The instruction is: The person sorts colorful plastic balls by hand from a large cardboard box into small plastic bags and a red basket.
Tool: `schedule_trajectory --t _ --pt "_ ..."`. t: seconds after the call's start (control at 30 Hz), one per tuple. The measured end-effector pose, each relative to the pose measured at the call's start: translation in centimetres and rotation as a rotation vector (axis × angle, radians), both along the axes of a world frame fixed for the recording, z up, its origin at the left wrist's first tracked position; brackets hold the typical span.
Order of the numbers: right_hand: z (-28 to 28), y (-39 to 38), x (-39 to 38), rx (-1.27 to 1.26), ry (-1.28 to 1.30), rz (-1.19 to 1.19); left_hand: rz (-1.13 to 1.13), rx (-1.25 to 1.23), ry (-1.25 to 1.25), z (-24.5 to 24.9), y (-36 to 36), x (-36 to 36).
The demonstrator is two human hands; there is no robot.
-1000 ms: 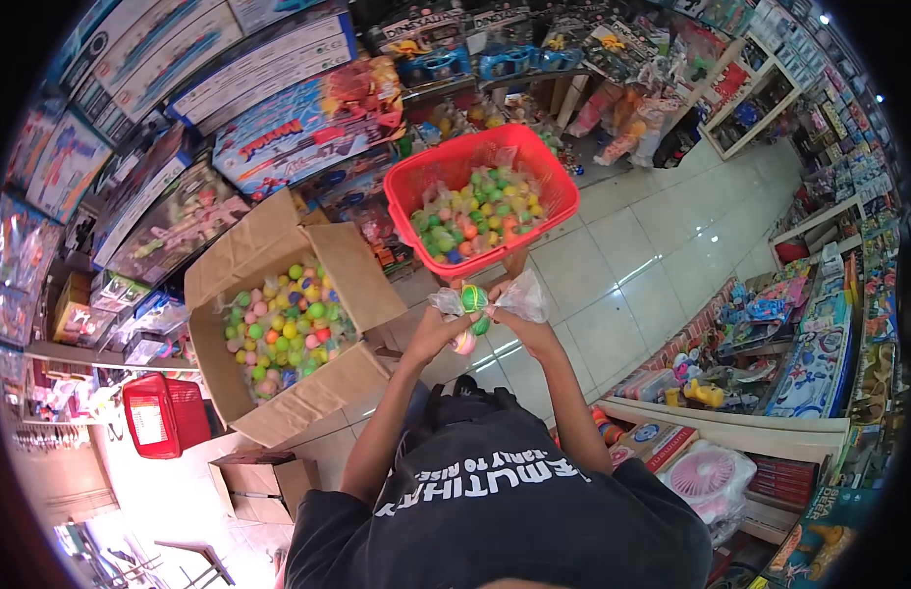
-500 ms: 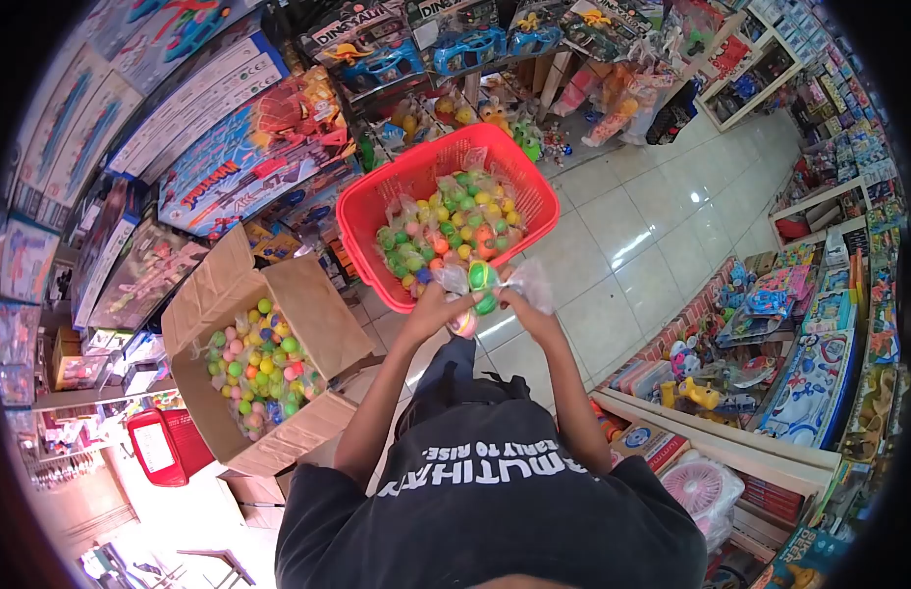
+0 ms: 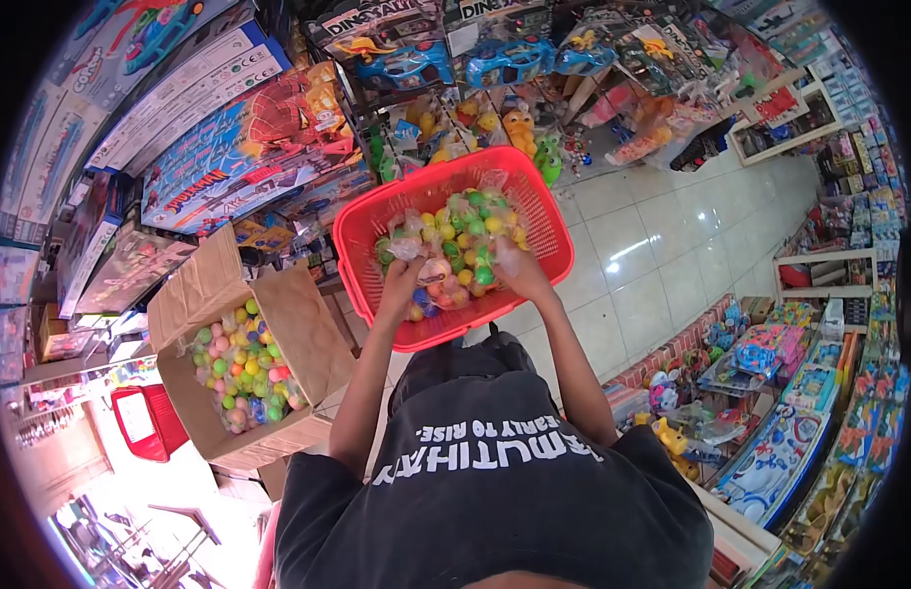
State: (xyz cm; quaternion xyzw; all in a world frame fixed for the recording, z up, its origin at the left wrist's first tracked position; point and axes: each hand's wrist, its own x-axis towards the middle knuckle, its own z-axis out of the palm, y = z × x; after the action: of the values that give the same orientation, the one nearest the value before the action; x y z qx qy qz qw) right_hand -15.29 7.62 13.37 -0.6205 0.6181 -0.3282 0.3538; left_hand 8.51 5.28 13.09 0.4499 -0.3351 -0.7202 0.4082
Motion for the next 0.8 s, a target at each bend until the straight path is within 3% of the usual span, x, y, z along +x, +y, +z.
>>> schedule_trajectory --t 0.07,0.23,0.3,0.4,0.53,0.7,0.8 --pt "-0.5 -0.6 0.7 0.011 0.232 0.184 -0.005 0.019 -0.041 -2.0 -0.6 0.2" --pt "-5.4 -3.2 1.2 0.223 0.132 0.38 0.097 0.024 -0.056 -2.9 -0.8 -0.7" --pt "-6.8 -3.7 2.2 0.355 0.438 0.535 0.142 0.067 -0.048 -0.9 -0.8 -1.2" --pt "-5.6 -3.2 2.6 0.475 0.637 0.707 0.098 0.038 -0.061 -4.4 -1.3 -1.0" --pt "-6.3 -2.5 2.5 0.565 0.588 0.663 0.092 0.098 0.043 -5.2 -1.4 -1.4" --pt "-6.2 -2.9 1.9 0.632 0.418 0.718 0.02 0.049 -0.08 -5.1 -1.4 -1.8" --pt "-6.0 -3.1 2.3 0.676 0.479 0.778 -0.033 0.074 -0.088 -4.9 -1.6 -2.1"
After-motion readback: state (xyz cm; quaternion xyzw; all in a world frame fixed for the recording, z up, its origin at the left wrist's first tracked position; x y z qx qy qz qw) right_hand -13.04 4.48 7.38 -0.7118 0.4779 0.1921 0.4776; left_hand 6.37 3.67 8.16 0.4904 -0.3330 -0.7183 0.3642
